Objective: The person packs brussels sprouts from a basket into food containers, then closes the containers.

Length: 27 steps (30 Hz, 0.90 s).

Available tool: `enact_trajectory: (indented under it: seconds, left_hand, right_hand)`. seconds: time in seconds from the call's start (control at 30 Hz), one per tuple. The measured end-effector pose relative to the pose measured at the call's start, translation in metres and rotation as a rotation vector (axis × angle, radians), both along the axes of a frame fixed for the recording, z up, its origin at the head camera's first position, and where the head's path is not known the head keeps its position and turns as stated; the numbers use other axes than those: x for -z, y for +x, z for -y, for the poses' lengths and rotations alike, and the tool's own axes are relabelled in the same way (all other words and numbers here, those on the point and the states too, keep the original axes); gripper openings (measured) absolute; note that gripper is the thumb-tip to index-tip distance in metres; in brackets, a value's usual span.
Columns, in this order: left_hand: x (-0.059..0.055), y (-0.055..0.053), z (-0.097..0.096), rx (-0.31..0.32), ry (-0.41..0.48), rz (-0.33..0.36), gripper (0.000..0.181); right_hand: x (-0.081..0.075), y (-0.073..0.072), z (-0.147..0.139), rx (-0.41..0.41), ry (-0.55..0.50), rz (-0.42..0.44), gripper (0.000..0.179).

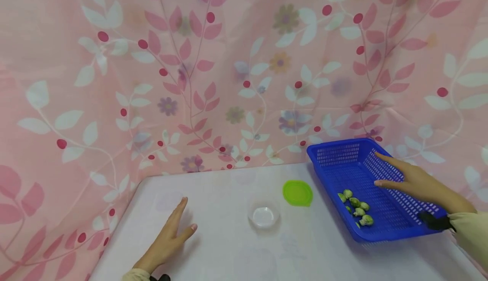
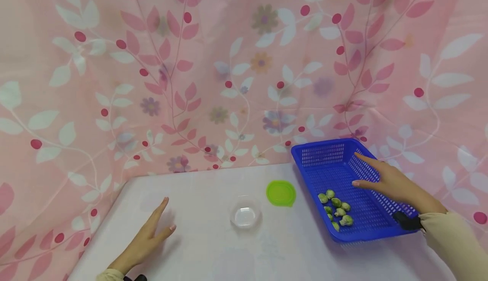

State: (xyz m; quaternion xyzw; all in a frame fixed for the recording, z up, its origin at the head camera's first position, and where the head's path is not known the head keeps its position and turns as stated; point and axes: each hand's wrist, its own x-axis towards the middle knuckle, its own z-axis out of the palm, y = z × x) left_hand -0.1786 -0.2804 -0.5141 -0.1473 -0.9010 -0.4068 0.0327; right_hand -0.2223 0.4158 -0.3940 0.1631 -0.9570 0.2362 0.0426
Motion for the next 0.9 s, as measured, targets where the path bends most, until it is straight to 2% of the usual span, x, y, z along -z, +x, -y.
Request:
enact_trajectory:
  seconds: [0.17, 0.33, 0.5, 0.67, 0.9]
  left_hand:
    - [0.005, -0.004, -0.027, 0.002, 0.103, 0.057, 0.085]
    - [0.008, -0.007, -0.058, 0.037, 0.289, 0.162, 0.085]
    - [0.014, -0.011, -0.087, 0.102, 0.422, 0.212, 0.09]
    - [0.024, -0.019, -0.109, 0.175, 0.493, 0.248, 0.098]
    - [0.027, -0.029, -0.127, 0.234, 0.549, 0.265, 0.104]
  right_hand:
    - [0.006, -0.014, 0.007, -0.04, 0.011, 0.013, 0.083]
    - [0.016, -0.03, 0.009, -0.092, -0.067, 0.137, 0.074]
    - [0.025, -0.045, 0.012, -0.114, -0.082, 0.239, 0.067]
    - [0.032, -0.057, 0.014, -0.13, -0.129, 0.332, 0.06]
    - [0.046, -0.067, 0.012, -0.141, -0.135, 0.371, 0.051]
